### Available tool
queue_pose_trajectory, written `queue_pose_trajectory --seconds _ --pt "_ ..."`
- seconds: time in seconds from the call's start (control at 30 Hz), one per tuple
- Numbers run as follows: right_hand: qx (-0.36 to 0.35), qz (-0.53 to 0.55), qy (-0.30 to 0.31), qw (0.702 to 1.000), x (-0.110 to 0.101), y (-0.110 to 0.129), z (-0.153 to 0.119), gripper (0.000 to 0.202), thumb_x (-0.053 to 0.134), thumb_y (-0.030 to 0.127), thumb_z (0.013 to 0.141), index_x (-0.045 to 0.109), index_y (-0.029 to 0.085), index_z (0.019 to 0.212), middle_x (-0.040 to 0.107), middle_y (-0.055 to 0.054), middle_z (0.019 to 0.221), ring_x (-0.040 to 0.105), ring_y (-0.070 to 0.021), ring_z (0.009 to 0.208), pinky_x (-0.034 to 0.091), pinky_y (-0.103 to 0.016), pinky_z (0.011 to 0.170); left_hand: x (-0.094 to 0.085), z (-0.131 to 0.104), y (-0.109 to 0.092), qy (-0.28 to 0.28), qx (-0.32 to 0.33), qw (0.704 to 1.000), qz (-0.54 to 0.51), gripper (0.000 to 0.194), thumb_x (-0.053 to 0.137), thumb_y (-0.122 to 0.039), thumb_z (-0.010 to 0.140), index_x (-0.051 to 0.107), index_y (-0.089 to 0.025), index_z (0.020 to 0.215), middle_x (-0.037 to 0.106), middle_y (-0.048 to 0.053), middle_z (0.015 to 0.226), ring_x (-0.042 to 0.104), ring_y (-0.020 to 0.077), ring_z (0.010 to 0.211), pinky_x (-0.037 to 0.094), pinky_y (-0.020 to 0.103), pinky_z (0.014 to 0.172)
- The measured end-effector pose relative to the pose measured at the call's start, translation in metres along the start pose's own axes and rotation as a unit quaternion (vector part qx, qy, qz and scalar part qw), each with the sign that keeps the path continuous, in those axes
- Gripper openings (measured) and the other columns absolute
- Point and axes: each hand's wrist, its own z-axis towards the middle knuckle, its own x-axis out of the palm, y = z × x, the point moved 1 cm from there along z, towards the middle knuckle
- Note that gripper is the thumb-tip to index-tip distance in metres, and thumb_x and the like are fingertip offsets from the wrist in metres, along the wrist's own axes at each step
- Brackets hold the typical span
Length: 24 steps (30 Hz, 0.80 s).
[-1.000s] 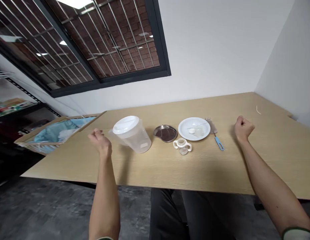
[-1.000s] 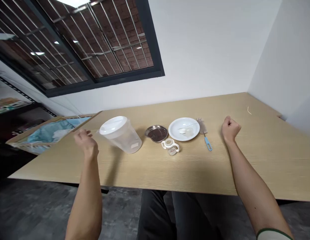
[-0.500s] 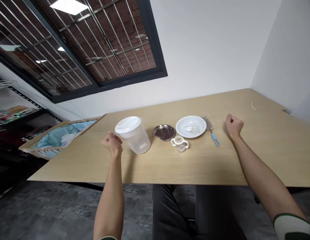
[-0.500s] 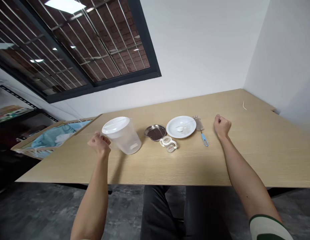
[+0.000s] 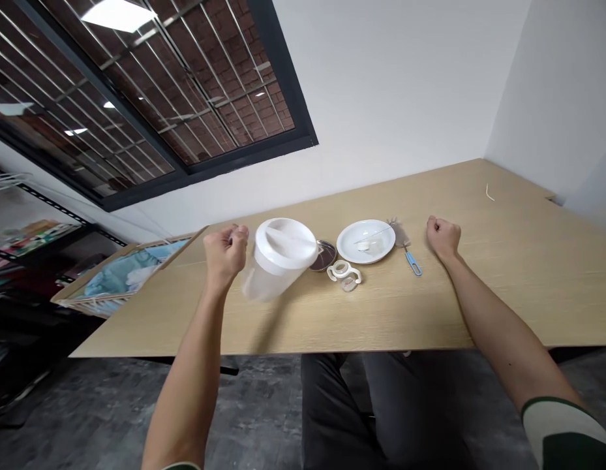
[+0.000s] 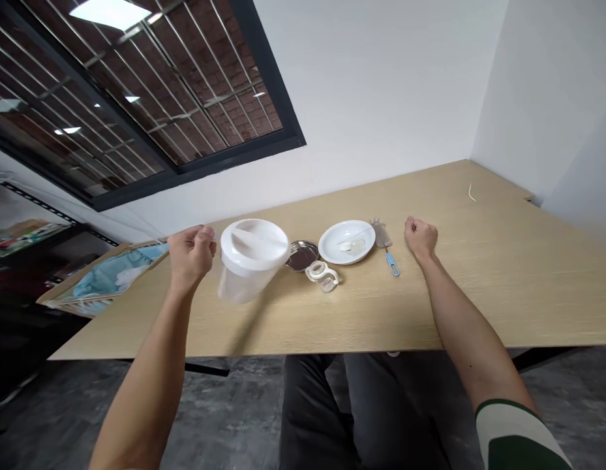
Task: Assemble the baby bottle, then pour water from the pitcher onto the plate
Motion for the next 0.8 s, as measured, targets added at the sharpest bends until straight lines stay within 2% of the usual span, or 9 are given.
queue_pose_trajectory --seconds 0.17,0.3,0.47,0.8 --pt "0.008 -0.004 0.004 1.000 0.002 0.000 0.000 0.042 0.044 0.035 0.093 0.039 0.024 0.053 0.048 -0.003 0.054 0.031 -0.0154 0.056 0.019 -0.034 0.064 0.008 0.010 -0.039 0.072 0.120 0.989 0.055 0.039 0.051 -0.042 0.083 0.038 -0.022 0.053 0.030 -0.003 0.045 0.029 0.0110 0.045 0.025 0.029 0.050" --pt "0.000 -0.004 0.007 1.000 0.004 -0.001 0.000 0.044 0.043 0.035 0.095 0.043 0.023 0.053 0.052 -0.004 0.055 0.033 -0.0156 0.056 0.020 -0.034 0.064 0.018 0.017 -0.060 0.136 0.193 0.968 0.087 0.037 0.050 -0.045 0.084 0.039 -0.023 0.056 0.034 -0.002 0.043 0.033 0.0119 0.041 0.027 0.029 0.049" --pt "-0.001 -0.004 0.013 1.000 0.005 -0.002 -0.001 0.046 0.044 0.036 0.097 0.044 0.023 0.053 0.053 -0.004 0.055 0.035 -0.0155 0.055 0.020 -0.033 0.063 0.031 0.023 -0.075 0.193 0.231 0.948 0.104 0.037 0.050 -0.047 0.084 0.038 -0.024 0.058 0.040 0.000 0.043 0.036 0.0134 0.041 0.028 0.029 0.049" --pt "0.002 0.003 0.015 1.000 0.005 0.000 -0.001 0.047 0.043 0.036 0.097 0.043 0.023 0.052 0.054 -0.004 0.056 0.037 -0.0150 0.056 0.021 -0.033 0.063 0.047 0.039 -0.090 0.226 0.286 0.921 0.136 0.037 0.052 -0.049 0.083 0.038 -0.024 0.059 0.042 0.000 0.048 0.033 0.0134 0.042 0.024 0.030 0.050"
